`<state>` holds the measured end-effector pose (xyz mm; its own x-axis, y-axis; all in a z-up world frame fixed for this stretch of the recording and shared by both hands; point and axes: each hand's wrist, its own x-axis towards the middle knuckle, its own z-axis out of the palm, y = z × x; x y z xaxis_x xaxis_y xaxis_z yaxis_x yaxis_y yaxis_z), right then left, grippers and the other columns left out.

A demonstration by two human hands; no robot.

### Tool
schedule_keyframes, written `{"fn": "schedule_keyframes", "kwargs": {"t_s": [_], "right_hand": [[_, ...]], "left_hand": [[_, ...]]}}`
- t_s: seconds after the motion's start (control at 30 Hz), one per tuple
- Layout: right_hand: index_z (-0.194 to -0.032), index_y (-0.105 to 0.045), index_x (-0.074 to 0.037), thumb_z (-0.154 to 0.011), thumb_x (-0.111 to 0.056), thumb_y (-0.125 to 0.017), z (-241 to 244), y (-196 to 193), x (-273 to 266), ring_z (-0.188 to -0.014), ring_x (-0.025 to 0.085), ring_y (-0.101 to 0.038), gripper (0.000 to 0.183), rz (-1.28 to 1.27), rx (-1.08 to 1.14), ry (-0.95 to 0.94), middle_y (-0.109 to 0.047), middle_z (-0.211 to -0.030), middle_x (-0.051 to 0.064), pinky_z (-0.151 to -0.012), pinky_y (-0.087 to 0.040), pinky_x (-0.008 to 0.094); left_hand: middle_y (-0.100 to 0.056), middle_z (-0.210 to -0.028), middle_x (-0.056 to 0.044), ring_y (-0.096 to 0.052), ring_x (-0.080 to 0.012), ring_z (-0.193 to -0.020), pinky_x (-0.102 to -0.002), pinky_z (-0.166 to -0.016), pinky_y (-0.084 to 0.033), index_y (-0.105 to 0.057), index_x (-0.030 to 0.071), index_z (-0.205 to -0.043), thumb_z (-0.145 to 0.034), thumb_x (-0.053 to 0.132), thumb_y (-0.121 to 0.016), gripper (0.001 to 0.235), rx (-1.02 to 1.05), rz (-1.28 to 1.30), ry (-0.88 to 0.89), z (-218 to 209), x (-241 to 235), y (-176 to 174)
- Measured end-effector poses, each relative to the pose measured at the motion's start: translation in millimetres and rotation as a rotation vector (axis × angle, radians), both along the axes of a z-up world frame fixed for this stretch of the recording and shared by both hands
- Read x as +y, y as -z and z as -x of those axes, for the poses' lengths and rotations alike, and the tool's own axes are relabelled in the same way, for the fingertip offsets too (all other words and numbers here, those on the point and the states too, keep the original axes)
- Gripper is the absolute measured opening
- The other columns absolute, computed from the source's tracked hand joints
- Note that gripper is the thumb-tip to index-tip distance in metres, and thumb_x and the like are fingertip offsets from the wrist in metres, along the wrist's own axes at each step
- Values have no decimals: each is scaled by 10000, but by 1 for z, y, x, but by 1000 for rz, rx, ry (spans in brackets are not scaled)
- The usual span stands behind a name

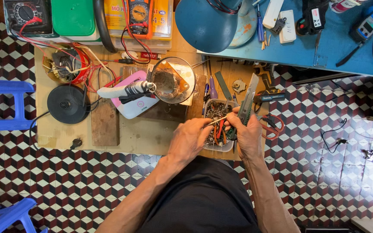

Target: The person files a small metal piece using a metal file, repeatedly rubbing the file along its edges. The person holds the piece with both hands and rotates it to access different sides while working at a cluttered electronics workbench.

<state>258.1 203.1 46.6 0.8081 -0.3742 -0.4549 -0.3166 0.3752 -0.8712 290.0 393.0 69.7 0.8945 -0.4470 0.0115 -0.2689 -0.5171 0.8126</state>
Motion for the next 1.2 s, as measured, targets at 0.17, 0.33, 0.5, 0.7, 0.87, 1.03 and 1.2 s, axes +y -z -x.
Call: {"fn": "schedule_keyframes", "kwargs": {"t_s": [0.17,0.33,0.5,0.7,0.87,1.03,1.2], "right_hand": [[-1124,-607,23,-940,-22,-689,-4,3,6,-706,103,-659,206,-73,-66,1,-691,-842,76,-628,-544,227],[-1102,-597,20,-926,-1,-695,-7,19,3,-695,110,-641,203,-127,-57,48,-667,-829,68,-615,-539,242],[-1099,-572,-5,-917,-7,-696,-12,40,-8,-697,119,-629,220,-294,-3,-23,-634,-807,63,-597,-536,248],[-1105,-573,-22,-897,-33,-711,-18,57,-9,-716,117,-629,250,-286,61,-73,-652,-863,54,-590,-536,244],[-1114,-576,-29,-895,-54,-720,-19,67,-6,-687,125,-612,263,-305,95,-93,-635,-836,70,-546,-519,251],[-1117,-569,-22,-905,-40,-713,-18,64,-2,-713,121,-620,257,-353,93,-82,-631,-851,67,-568,-530,249],[-1104,-566,-24,-903,-50,-700,-17,57,0,-717,115,-624,243,-330,98,-52,-663,-878,72,-569,-537,247]], "left_hand": [[-752,-908,-86,-667,-158,-777,-262,-677,-508,-752,72,-1207,-1022,249,-605,296,648,202,-112,-4,-18,15],[-716,-1005,-44,-600,-102,-814,-261,-728,-484,-675,41,-1382,-1067,263,-554,404,1151,653,10,-7,-9,30],[-746,-1154,-108,-711,-138,-977,-283,-895,-573,-578,51,-1405,-1009,275,-566,455,1397,690,51,-12,5,23],[-747,-1168,-119,-732,-161,-982,-295,-863,-593,-598,37,-1359,-970,309,-615,474,1432,596,19,-18,3,25],[-741,-1106,-100,-736,-163,-932,-300,-806,-620,-613,33,-1335,-922,269,-722,489,1448,621,-13,-15,1,38],[-747,-1030,-78,-733,-145,-879,-300,-772,-629,-627,67,-1291,-896,277,-749,464,1426,604,-52,-11,-1,44],[-742,-965,-64,-732,-135,-827,-299,-753,-635,-627,67,-1279,-884,273,-766,467,1409,622,-87,-7,-7,47]]}}
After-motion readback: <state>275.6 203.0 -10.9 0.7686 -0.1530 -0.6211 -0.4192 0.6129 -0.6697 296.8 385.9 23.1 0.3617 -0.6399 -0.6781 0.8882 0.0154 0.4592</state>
